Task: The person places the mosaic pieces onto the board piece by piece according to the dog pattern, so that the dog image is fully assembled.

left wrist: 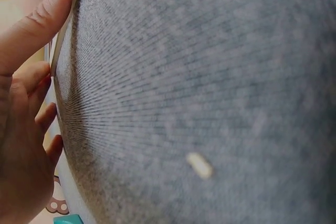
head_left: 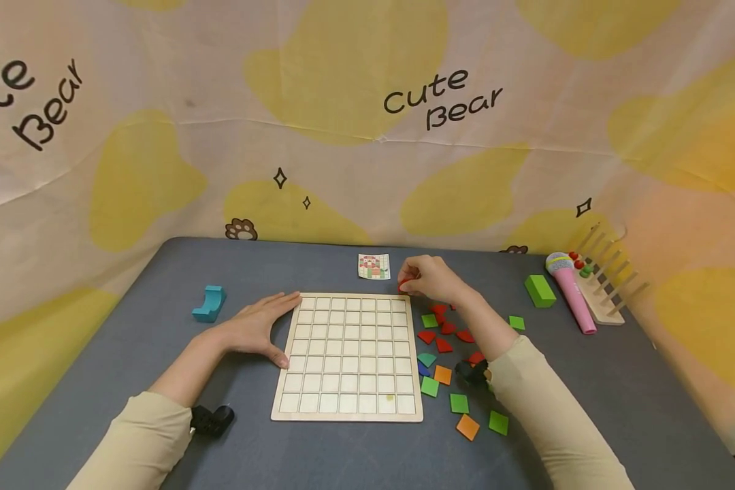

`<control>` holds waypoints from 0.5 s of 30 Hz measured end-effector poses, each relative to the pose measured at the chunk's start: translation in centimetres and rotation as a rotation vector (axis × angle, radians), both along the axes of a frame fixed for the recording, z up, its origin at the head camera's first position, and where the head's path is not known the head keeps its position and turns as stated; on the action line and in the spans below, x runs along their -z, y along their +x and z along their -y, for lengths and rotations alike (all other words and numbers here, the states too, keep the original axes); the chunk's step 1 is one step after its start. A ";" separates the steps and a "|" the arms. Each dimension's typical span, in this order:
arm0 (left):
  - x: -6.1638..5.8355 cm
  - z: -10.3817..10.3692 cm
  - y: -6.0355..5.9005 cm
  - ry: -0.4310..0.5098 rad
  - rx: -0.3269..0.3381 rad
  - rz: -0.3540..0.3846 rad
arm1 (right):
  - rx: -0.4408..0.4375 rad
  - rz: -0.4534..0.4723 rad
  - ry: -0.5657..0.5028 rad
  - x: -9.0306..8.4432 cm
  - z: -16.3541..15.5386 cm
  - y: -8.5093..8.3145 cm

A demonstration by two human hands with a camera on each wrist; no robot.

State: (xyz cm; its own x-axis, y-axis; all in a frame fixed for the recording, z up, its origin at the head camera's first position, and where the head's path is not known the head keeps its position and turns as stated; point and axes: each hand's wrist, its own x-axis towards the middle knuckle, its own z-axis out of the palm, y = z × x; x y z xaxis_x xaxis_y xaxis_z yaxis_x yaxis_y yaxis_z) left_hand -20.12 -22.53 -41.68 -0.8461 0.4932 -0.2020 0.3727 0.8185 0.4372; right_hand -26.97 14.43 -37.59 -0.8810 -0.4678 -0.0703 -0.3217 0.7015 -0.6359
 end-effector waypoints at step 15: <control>0.1 0.1 0.0 0.009 0.005 -0.001 | -0.035 -0.030 -0.082 0.9 7.6 -0.3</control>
